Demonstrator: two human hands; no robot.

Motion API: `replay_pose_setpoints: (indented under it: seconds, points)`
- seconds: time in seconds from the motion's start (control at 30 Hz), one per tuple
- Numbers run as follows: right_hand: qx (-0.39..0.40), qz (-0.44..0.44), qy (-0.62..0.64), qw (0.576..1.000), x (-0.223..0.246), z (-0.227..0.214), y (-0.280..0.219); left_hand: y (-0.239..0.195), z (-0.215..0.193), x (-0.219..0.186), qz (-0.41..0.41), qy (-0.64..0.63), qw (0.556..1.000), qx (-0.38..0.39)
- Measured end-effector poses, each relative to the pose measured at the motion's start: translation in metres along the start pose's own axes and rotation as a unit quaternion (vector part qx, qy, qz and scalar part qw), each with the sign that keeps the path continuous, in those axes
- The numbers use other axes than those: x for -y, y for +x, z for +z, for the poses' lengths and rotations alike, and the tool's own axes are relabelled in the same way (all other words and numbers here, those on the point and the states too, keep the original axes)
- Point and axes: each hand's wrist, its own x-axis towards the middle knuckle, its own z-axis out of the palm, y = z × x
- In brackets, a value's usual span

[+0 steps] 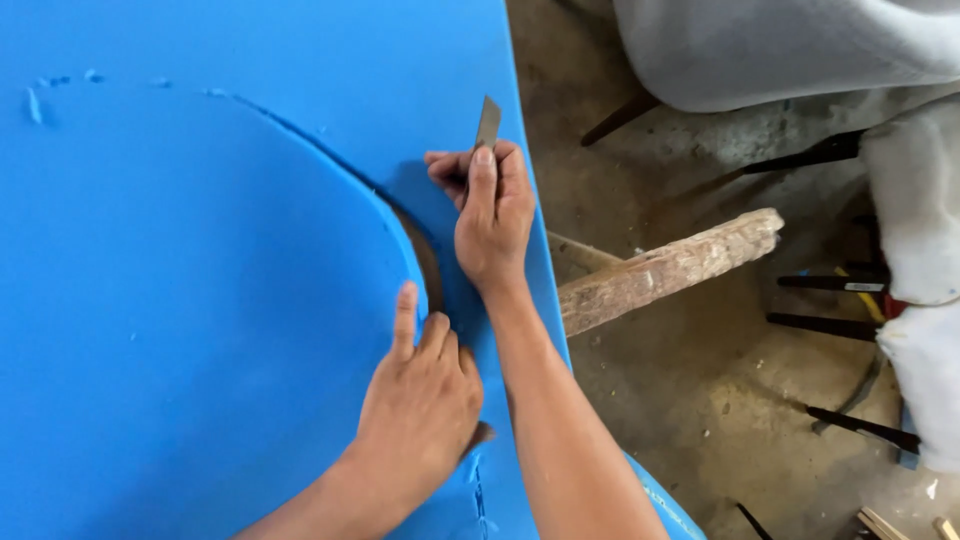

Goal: A person uses a utility blade to cut a curved shape out of a blue foam sheet on a workshop table.

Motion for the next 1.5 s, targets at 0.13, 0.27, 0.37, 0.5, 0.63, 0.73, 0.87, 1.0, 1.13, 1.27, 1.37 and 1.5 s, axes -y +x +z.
replay_pose_setpoints:
  seconds: [0.13, 0.27, 0.37, 0.5, 0.63, 0.73, 0.87, 1.0, 1.13, 1.27, 1.37, 1.5]
  points:
    - [-0.022, -0.012, 0.005, 1.000, -0.008, 0.000, 0.000, -0.022, 0.002, 0.013, -0.013, -0.084, 0.996, -0.026]
    - [0.008, -0.030, -0.013, 0.999, 0.001, -0.003, -0.002, -0.043, 0.006, 0.012, -0.043, -0.061, 0.995, -0.061]
    - [-0.014, -0.018, 0.026, 0.999, -0.010, -0.001, 0.000, -0.031, 0.017, -0.021, -0.029, -0.011, 0.999, 0.041]
    - [-0.012, -0.033, 0.012, 0.999, -0.015, -0.002, 0.000, -0.041, 0.020, -0.035, -0.032, -0.017, 0.997, -0.063]
    - [-0.009, -0.031, -0.027, 0.999, -0.001, 0.000, -0.001, -0.057, 0.034, -0.031, -0.073, -0.095, 0.988, -0.093]
    - [-0.002, -0.039, -0.035, 0.999, 0.002, -0.001, -0.001, -0.072, 0.030, -0.017, -0.056, -0.166, 0.964, -0.202]
    - [0.006, -0.045, -0.023, 0.999, 0.003, 0.001, -0.002, -0.087, 0.026, -0.002, -0.012, -0.209, 0.942, -0.264]
    - [0.006, -0.049, -0.028, 0.998, 0.002, 0.003, -0.003, -0.078, 0.030, -0.031, -0.042, -0.069, 0.988, -0.133]
    - [0.003, -0.053, -0.042, 0.998, 0.002, 0.003, -0.003, -0.068, 0.040, -0.075, -0.073, -0.008, 0.996, -0.042]
    - [0.022, -0.081, -0.060, 0.995, 0.009, 0.004, -0.005, -0.083, 0.034, -0.060, -0.121, -0.034, 0.989, -0.081]
    - [0.024, -0.104, -0.074, 0.992, 0.007, 0.001, -0.005, -0.085, 0.035, -0.045, -0.100, -0.148, 0.976, -0.126]
    - [0.030, -0.111, -0.052, 0.992, 0.002, -0.001, -0.002, -0.094, 0.037, -0.029, -0.057, -0.260, 0.944, -0.196]
